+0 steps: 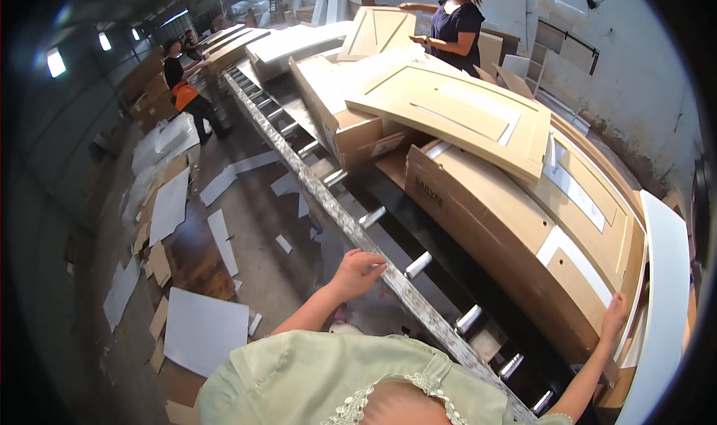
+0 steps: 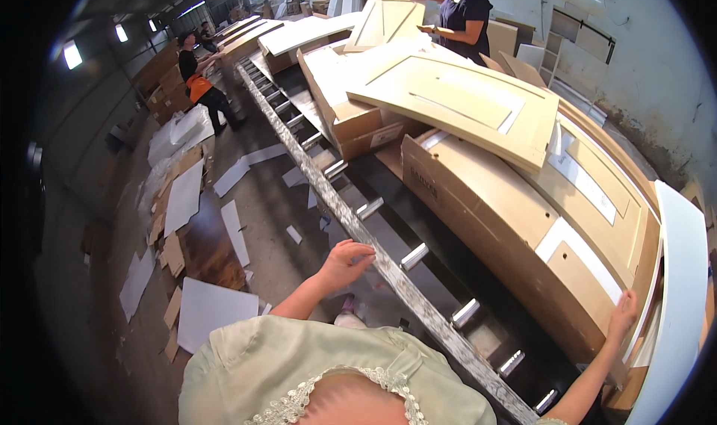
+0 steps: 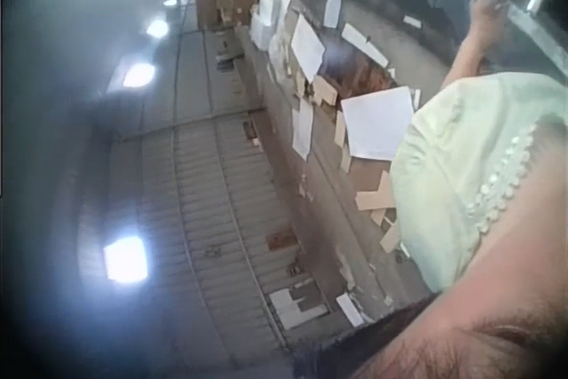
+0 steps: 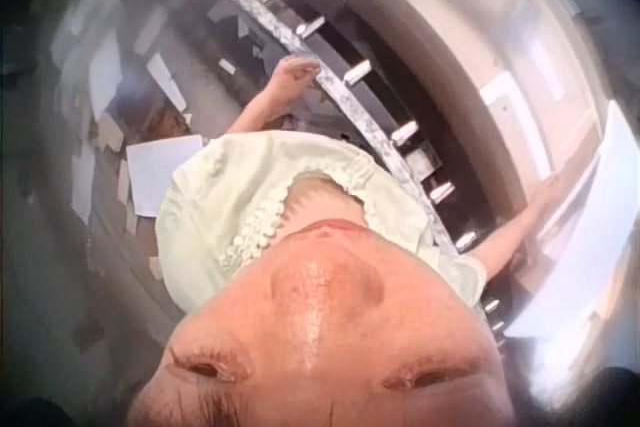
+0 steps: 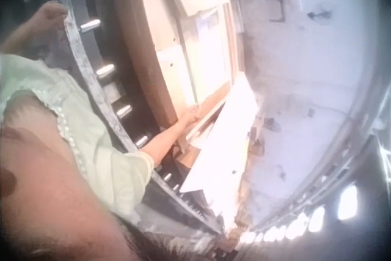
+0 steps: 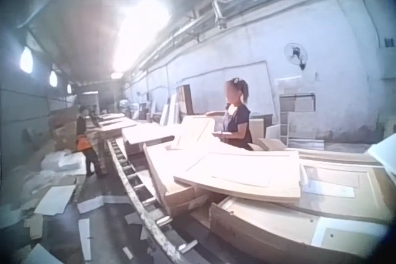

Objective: The person packs furniture components into cardboard boxes on an assembly line by placing wooden panels, protective foam padding, and cardboard inserts into the boxes by hand.

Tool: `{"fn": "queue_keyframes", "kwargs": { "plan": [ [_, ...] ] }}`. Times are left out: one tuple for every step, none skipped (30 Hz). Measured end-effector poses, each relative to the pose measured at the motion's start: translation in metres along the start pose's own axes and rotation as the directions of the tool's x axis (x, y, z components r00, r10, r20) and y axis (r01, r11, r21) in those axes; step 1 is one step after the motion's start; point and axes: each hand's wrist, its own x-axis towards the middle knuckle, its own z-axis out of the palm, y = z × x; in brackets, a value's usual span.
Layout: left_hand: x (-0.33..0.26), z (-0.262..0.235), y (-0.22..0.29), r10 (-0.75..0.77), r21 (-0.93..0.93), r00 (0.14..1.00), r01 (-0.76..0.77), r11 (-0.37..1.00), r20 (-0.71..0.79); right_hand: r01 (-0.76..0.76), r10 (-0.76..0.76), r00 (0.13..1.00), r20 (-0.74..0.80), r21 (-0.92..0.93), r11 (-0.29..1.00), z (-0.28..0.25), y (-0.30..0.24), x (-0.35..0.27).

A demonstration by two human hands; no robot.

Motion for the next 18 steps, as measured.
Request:
{"fn": "queue_keyframes", "kwargs": {
  "plan": [
    [0.017,-0.013,-0.010,0.007,-0.019,0.999,-0.008,1.000,-0.040,0.065,-0.101,0.982,-0.162,-0.213,0.975,-0.009,0.003,-0.001],
    [0.036,-0.024,-0.020,0.017,-0.041,0.997,-0.020,0.999,-0.079,0.085,-0.228,0.927,-0.297,-0.426,0.901,-0.015,-0.004,0.003],
    [0.058,-0.037,-0.033,0.086,-0.060,0.986,-0.095,0.994,-0.144,0.082,-0.235,0.921,-0.310,-0.435,0.897,-0.010,-0.030,0.004],
    [0.078,-0.051,-0.051,0.117,-0.050,0.971,-0.130,0.990,-0.207,0.050,-0.182,0.926,-0.331,-0.371,0.927,0.008,-0.088,-0.002],
    [0.101,-0.069,-0.060,0.172,0.003,0.951,-0.177,0.984,-0.259,0.013,-0.127,0.929,-0.348,-0.313,0.950,0.021,-0.141,-0.011],
    [0.125,-0.083,-0.067,0.232,0.048,0.925,-0.228,0.972,-0.302,0.037,-0.094,0.938,-0.333,-0.174,0.984,0.041,-0.179,-0.019],
    [0.145,-0.098,-0.085,0.245,0.080,0.911,-0.232,0.969,-0.331,0.088,-0.132,0.961,-0.242,-0.185,0.979,0.069,-0.236,-0.023],
    [0.167,-0.109,-0.081,0.089,-0.110,0.948,-0.128,0.986,-0.305,0.176,-0.225,0.950,-0.218,-0.222,0.959,0.099,-0.260,-0.028],
    [0.182,-0.125,-0.095,0.184,-0.045,0.933,-0.208,0.977,-0.308,0.168,-0.206,0.959,-0.194,-0.193,0.967,0.133,-0.303,-0.028],
    [0.197,-0.136,-0.111,0.277,0.012,0.911,-0.287,0.958,-0.304,0.216,-0.268,0.942,-0.205,-0.244,0.945,0.167,-0.321,-0.025],
    [0.206,-0.148,-0.127,0.319,0.040,0.911,-0.320,0.947,-0.261,0.157,-0.228,0.958,-0.172,-0.348,0.924,0.192,-0.344,-0.025],
    [0.211,-0.158,-0.143,0.360,0.063,0.908,-0.355,0.933,-0.215,0.098,-0.182,0.973,-0.145,-0.452,0.886,0.211,-0.361,-0.023],
    [0.209,-0.169,-0.159,0.362,0.102,0.911,-0.348,0.932,-0.199,0.098,-0.184,0.973,-0.142,-0.465,0.880,0.222,-0.361,-0.016],
    [0.202,-0.176,-0.181,0.298,0.061,0.932,-0.292,0.955,-0.205,0.014,-0.095,0.986,-0.139,-0.494,0.869,0.224,-0.353,-0.012],
    [0.191,-0.184,-0.210,0.265,0.074,0.941,-0.255,0.964,-0.212,-0.074,0.001,0.990,-0.140,-0.519,0.852,0.228,-0.352,-0.013],
    [0.168,-0.190,-0.249,0.075,0.003,0.967,-0.077,0.997,-0.242,-0.121,0.145,0.989,0.000,-0.557,0.822,0.224,-0.373,-0.008],
    [0.143,-0.193,-0.280,-0.115,-0.083,0.960,0.096,0.992,-0.255,-0.093,0.136,0.990,0.037,-0.550,0.830,0.223,-0.375,-0.009],
    [0.124,-0.198,-0.293,-0.282,-0.191,0.922,0.236,0.953,-0.267,-0.066,0.121,0.990,0.067,-0.545,0.836,0.219,-0.372,-0.006]
  ]
}}
